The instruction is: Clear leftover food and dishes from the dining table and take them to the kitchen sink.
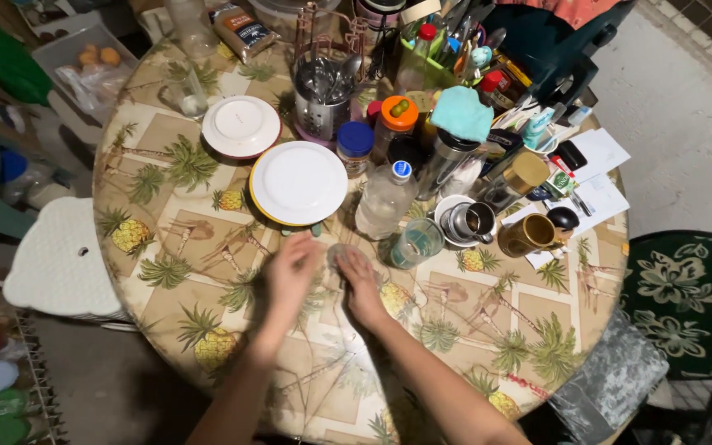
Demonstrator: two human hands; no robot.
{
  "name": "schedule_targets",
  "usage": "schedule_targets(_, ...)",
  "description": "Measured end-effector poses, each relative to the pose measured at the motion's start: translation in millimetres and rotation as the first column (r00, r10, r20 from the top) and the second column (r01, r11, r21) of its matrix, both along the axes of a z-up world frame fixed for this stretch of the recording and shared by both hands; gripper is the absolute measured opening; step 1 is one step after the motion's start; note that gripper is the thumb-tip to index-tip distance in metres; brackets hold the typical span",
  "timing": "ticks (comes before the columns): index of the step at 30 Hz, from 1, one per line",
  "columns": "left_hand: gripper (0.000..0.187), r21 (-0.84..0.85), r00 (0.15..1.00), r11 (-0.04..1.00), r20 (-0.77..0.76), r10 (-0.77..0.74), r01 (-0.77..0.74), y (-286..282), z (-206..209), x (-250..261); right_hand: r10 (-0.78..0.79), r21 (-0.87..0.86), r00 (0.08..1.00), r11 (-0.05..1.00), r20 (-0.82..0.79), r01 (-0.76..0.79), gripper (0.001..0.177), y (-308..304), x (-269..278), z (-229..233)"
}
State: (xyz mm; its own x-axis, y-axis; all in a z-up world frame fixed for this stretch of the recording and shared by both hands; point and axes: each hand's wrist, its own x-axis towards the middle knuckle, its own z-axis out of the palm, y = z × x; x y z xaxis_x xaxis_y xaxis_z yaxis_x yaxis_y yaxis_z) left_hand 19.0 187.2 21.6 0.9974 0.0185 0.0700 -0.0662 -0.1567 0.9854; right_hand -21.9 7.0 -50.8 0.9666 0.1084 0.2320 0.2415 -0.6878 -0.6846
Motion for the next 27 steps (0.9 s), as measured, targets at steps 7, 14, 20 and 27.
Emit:
schedule_targets(7,0.025,-0.311,0.977,0.947,-0.213,0.01,-0.077,162,-57,-42,-0.068,0.031,0.996,0.997,0.053,0.067,0.045,20,-49,10)
schedule_targets(14,0.022,-0.278,0.97,0.957,-0.244,0.007,-0.077,303,-48,-34,-0.645,0.08,0.764,0.761,-0.017,0.644,0.045,50,-95,39)
schedule_targets(20,0.024,-0.27,0.952,0.962,-0.304,-0.041,-0.044,394,-32,-28,-0.664,0.095,0.734,0.747,0.146,0.658,0.036,221,-59,39)
schedule_targets(27,0.025,-0.27,0.933,0.961,-0.357,-0.044,-0.058,453,-41,-21,-0.669,-0.294,0.74,0.695,0.071,0.656,0.041,282,-36,38)
